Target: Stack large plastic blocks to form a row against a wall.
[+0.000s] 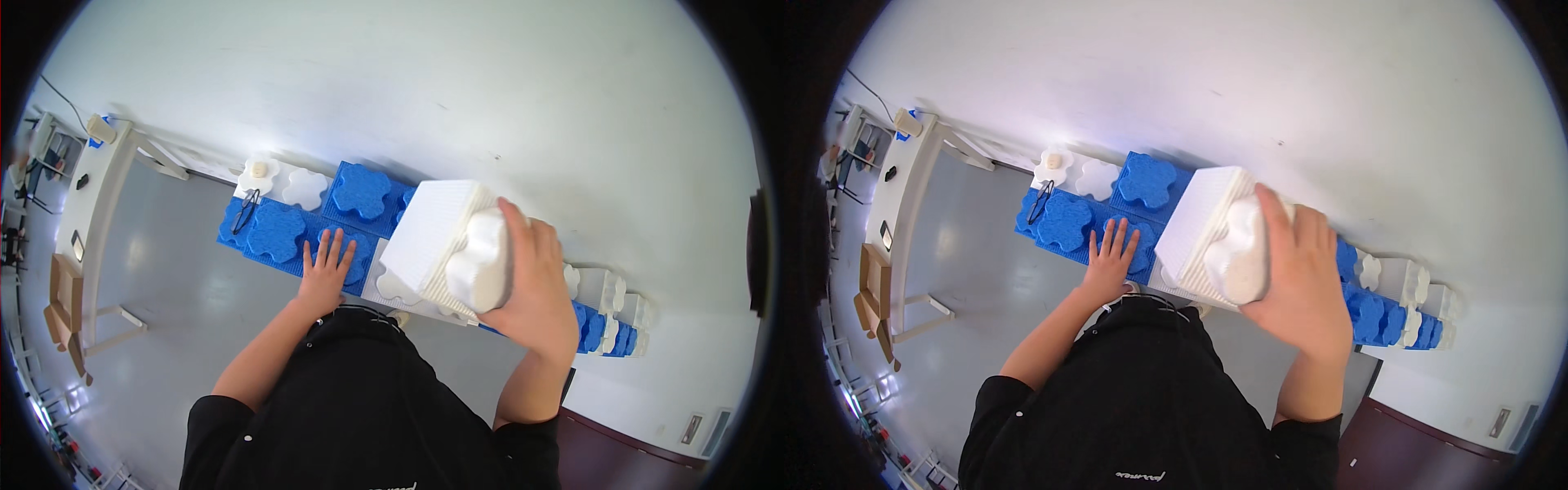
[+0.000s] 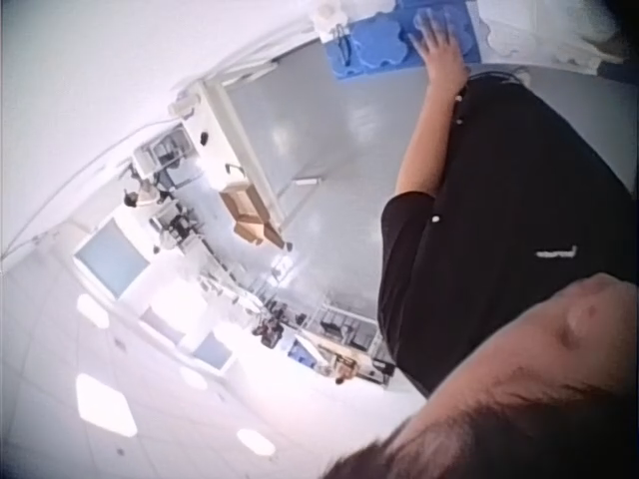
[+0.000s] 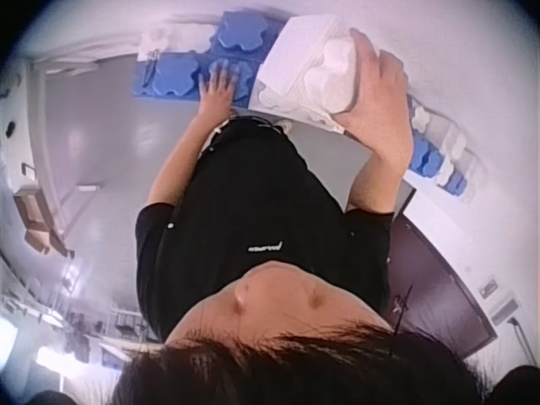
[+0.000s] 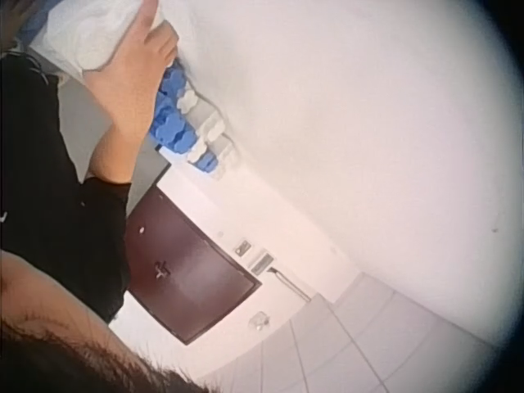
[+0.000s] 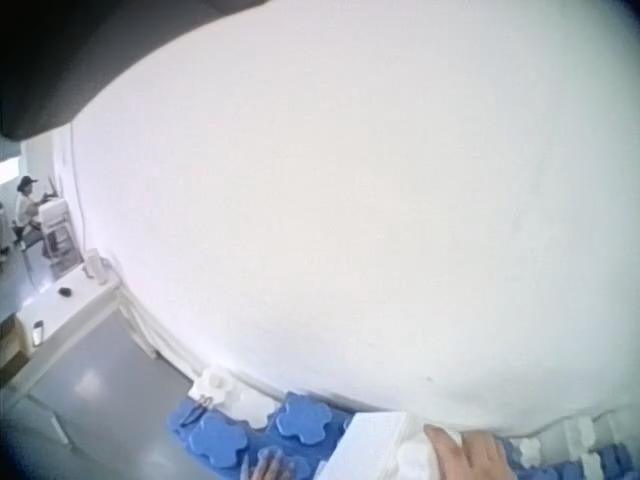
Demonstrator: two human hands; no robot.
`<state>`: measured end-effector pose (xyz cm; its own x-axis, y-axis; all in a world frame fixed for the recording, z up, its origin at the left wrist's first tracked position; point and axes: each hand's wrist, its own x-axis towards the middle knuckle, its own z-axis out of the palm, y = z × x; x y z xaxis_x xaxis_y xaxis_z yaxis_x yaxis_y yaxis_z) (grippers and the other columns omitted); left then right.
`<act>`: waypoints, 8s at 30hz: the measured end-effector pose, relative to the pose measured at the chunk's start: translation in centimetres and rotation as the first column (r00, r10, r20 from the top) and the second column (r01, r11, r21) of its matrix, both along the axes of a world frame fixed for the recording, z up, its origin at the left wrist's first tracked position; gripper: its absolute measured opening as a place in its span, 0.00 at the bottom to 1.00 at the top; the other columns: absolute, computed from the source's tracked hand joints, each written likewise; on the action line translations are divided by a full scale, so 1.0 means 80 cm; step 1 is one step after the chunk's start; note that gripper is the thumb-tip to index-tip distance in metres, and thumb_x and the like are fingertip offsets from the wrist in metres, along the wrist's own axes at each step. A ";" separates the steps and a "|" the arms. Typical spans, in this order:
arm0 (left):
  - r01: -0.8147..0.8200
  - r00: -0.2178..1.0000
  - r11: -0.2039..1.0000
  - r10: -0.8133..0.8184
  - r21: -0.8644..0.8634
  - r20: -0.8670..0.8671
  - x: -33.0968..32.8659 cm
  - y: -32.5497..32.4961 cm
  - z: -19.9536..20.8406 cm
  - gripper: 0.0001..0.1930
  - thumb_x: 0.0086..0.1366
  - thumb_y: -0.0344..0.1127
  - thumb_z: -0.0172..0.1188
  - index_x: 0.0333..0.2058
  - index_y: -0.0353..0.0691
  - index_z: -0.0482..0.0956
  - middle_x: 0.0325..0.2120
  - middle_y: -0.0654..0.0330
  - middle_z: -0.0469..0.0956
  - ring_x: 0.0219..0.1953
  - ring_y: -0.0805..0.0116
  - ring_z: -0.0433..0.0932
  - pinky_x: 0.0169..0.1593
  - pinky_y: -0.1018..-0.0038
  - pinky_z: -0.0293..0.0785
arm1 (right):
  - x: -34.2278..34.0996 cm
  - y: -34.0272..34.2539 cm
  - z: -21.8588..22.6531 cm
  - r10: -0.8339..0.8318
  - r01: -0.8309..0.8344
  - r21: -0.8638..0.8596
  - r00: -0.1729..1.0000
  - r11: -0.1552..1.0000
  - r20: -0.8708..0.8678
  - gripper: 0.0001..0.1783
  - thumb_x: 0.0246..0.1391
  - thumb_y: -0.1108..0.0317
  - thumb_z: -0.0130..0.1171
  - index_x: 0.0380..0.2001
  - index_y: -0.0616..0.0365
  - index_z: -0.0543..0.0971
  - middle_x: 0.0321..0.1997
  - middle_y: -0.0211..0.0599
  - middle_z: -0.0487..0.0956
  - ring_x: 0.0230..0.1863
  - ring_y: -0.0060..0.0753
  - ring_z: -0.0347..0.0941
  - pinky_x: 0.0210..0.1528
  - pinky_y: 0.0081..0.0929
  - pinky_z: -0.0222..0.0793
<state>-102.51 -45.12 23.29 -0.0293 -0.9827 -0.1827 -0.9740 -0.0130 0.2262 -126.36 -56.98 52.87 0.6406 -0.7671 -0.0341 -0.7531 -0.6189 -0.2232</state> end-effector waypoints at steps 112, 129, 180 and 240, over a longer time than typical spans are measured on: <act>-0.363 0.892 0.855 0.434 -0.371 0.127 -0.046 -0.193 0.187 0.47 0.54 0.53 0.71 0.74 0.58 0.66 0.75 0.35 0.53 0.63 0.25 0.67 0.60 0.36 0.67 | -0.120 0.042 -0.396 -0.375 0.387 -0.056 0.915 0.920 0.148 0.43 0.55 0.51 0.63 0.73 0.54 0.68 0.81 0.66 0.52 0.74 0.80 0.54 0.69 0.66 0.56; -0.324 0.884 0.860 0.424 -0.393 0.199 -0.028 -0.209 0.159 0.47 0.55 0.53 0.69 0.74 0.57 0.64 0.74 0.34 0.54 0.60 0.25 0.70 0.53 0.37 0.72 | -0.122 0.042 -0.395 -0.385 0.388 -0.027 0.920 0.921 0.075 0.45 0.57 0.47 0.61 0.74 0.53 0.65 0.82 0.66 0.50 0.75 0.80 0.52 0.70 0.68 0.53; 0.106 0.952 0.994 -0.103 0.003 0.289 0.012 -0.215 0.202 0.73 0.36 0.54 0.85 0.79 0.61 0.47 0.74 0.41 0.56 0.75 0.31 0.54 0.70 0.33 0.59 | 0.017 -0.033 -0.379 -0.070 0.067 0.020 0.958 0.998 0.279 0.47 0.59 0.47 0.62 0.75 0.61 0.62 0.81 0.63 0.51 0.82 0.68 0.43 0.80 0.71 0.30; -0.203 0.970 0.893 0.127 -0.401 -0.207 0.020 -0.044 -0.037 0.34 0.66 0.51 0.61 0.68 0.43 0.73 0.70 0.44 0.67 0.72 0.42 0.64 0.77 0.42 0.45 | -0.043 0.020 -0.127 -0.013 -0.044 0.278 0.980 0.960 0.200 0.65 0.33 0.55 0.84 0.76 0.49 0.60 0.77 0.59 0.53 0.79 0.70 0.47 0.79 0.68 0.43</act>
